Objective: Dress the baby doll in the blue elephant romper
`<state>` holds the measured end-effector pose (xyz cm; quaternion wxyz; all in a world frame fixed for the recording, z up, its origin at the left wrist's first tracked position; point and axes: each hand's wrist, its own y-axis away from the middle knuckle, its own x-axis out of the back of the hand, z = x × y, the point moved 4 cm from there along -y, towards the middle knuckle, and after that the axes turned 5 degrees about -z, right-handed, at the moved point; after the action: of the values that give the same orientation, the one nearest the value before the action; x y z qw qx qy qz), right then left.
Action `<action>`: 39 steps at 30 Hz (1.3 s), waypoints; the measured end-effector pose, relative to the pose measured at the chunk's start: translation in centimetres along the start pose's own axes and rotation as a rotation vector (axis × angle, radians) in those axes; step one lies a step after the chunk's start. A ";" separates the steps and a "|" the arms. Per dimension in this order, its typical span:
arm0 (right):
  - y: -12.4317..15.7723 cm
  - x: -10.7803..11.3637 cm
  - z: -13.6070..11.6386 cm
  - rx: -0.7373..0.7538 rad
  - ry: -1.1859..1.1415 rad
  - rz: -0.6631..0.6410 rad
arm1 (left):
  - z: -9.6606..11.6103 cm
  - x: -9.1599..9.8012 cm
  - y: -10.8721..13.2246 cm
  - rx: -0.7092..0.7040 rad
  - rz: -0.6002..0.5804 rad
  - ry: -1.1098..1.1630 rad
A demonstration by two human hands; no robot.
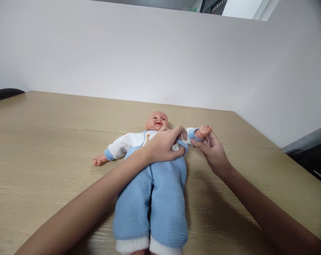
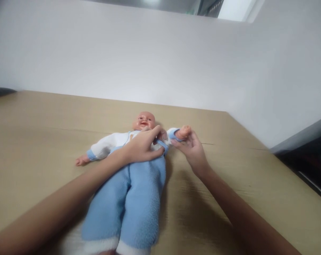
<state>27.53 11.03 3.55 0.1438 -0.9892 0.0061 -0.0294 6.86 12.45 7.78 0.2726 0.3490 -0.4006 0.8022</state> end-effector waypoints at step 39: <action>2.8 -4.3 2.8 -0.279 -0.447 -0.005 | -3.2 -0.8 -1.1 0.446 -0.011 0.454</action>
<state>23.39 9.20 -0.14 0.0037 -0.9813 -0.0244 0.1907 7.03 15.58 6.27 0.2763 0.2142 -0.1417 0.9261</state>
